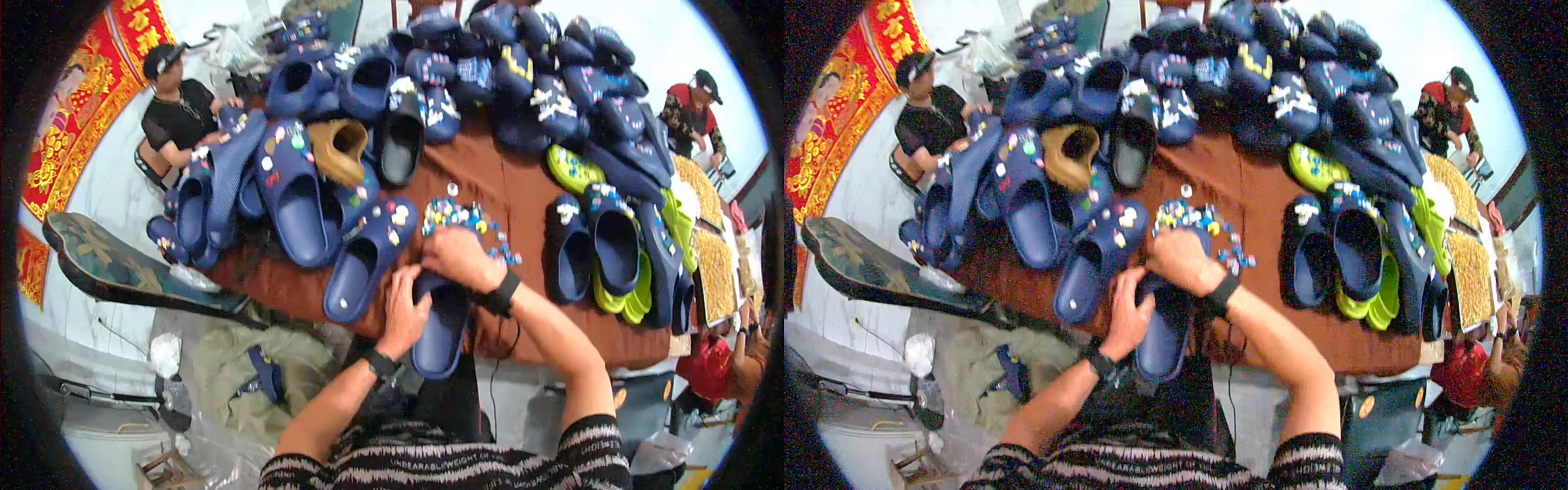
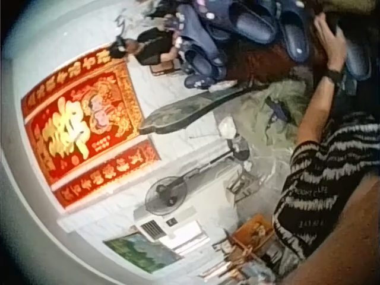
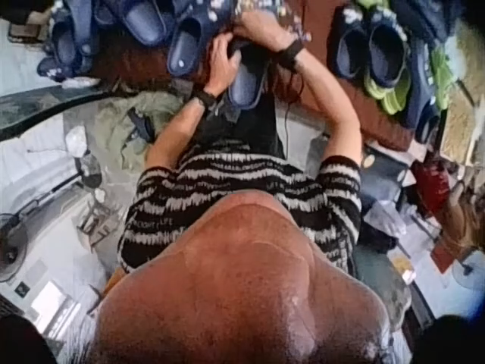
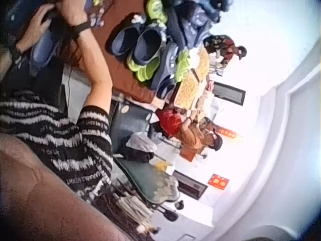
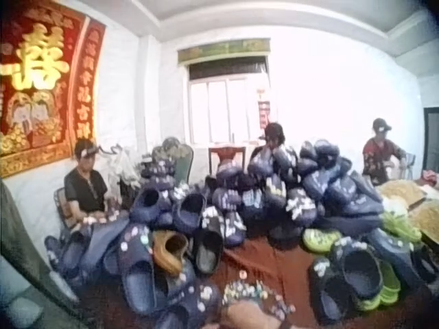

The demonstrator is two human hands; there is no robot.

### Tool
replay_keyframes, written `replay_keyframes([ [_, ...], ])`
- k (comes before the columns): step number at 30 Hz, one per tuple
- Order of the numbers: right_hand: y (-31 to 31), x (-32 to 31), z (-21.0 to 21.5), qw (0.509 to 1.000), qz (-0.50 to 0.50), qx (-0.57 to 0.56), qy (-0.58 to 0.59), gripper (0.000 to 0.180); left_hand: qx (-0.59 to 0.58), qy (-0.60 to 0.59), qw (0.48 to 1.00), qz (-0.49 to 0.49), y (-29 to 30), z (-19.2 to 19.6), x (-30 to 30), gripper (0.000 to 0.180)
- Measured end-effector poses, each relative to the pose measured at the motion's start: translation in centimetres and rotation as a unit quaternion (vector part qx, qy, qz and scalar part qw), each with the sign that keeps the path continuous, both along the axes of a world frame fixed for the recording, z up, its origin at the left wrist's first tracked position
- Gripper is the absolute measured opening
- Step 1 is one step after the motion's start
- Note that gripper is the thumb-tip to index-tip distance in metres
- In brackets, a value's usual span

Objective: Attach decorative plastic charms into the holes of foam clogs.

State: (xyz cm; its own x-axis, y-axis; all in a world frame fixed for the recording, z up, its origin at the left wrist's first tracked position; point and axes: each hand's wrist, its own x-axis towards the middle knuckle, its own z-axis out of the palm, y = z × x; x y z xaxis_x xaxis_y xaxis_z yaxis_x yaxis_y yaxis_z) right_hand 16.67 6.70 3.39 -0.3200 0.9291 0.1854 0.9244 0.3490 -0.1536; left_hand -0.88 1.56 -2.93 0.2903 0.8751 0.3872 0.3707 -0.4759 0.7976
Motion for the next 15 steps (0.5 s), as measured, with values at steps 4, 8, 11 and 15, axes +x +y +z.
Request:
replay_keyframes([
  [4,-0.6,-0.5,0.6,1.0,0.021,-0.024,0.002,0.025,-0.027,0.013,1.0,0.005,-0.4,0.0,-0.2,0.05],
  [8,-0.5,-0.6,0.2,0.999,0.029,-0.036,0.014,0.027,-0.016,0.003,1.0,0.008,-0.6,-0.6,-0.5,0.054],
  [11,-0.3,-0.6,-0.2,0.997,0.033,-0.05,0.043,0.018,-0.032,0.025,0.999,0.008,-0.9,0.3,-0.4,0.051],
  [15,-0.7,-0.7,0.4,0.984,0.065,-0.092,0.138,0.015,-0.03,0.01,0.999,0.029,-0.4,-0.6,-0.1,0.05],
])
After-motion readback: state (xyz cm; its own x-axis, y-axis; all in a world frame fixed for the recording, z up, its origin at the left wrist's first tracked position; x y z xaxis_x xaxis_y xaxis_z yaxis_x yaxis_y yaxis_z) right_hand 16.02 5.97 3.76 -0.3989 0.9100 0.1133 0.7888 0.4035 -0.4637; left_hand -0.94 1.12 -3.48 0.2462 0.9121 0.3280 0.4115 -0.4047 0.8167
